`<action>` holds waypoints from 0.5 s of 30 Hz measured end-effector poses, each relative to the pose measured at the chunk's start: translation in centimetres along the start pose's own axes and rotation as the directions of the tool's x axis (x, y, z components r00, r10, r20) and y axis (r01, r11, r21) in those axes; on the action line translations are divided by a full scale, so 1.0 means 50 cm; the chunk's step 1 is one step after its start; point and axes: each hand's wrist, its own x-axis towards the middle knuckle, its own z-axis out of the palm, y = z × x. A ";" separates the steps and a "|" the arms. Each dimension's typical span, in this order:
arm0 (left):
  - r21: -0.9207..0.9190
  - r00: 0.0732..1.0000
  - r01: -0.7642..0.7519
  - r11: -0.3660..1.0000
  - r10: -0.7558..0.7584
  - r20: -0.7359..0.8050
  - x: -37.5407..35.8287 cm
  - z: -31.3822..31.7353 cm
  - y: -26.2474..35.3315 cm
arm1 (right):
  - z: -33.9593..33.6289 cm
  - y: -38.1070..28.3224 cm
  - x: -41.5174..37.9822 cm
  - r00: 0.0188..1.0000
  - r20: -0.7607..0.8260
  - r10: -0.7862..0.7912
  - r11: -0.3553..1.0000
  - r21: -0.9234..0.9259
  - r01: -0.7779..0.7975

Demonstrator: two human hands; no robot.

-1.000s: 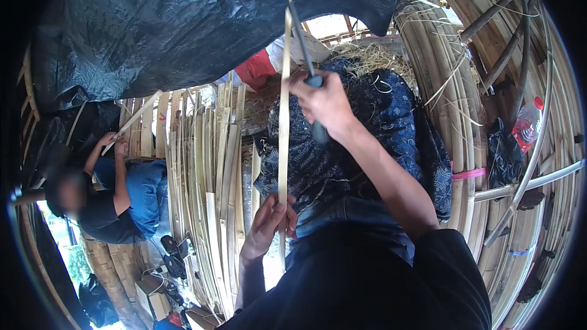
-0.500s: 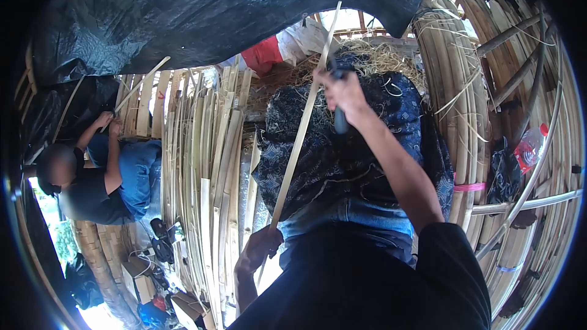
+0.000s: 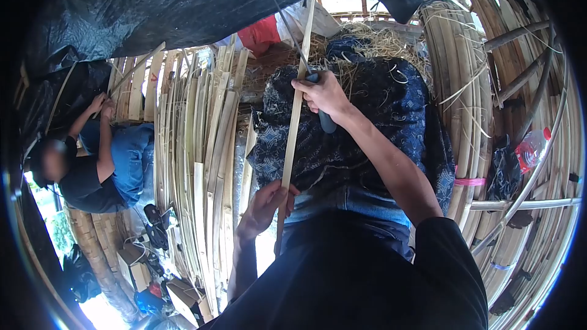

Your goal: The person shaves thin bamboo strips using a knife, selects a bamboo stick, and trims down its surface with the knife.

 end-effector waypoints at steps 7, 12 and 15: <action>-0.134 0.997 -0.038 0.990 0.027 -0.078 0.093 0.016 0.031 | 0.004 -0.010 -0.012 1.000 -0.007 -0.014 1.000 -0.027 0.014; -0.158 0.992 -0.081 0.984 0.065 -0.105 0.135 0.014 0.043 | 0.015 -0.019 -0.029 1.000 -0.007 -0.030 0.996 -0.088 0.030; -0.201 0.992 -0.105 0.974 0.088 -0.092 0.114 0.023 0.038 | 0.004 -0.019 -0.018 0.999 -0.001 -0.048 0.991 -0.125 0.048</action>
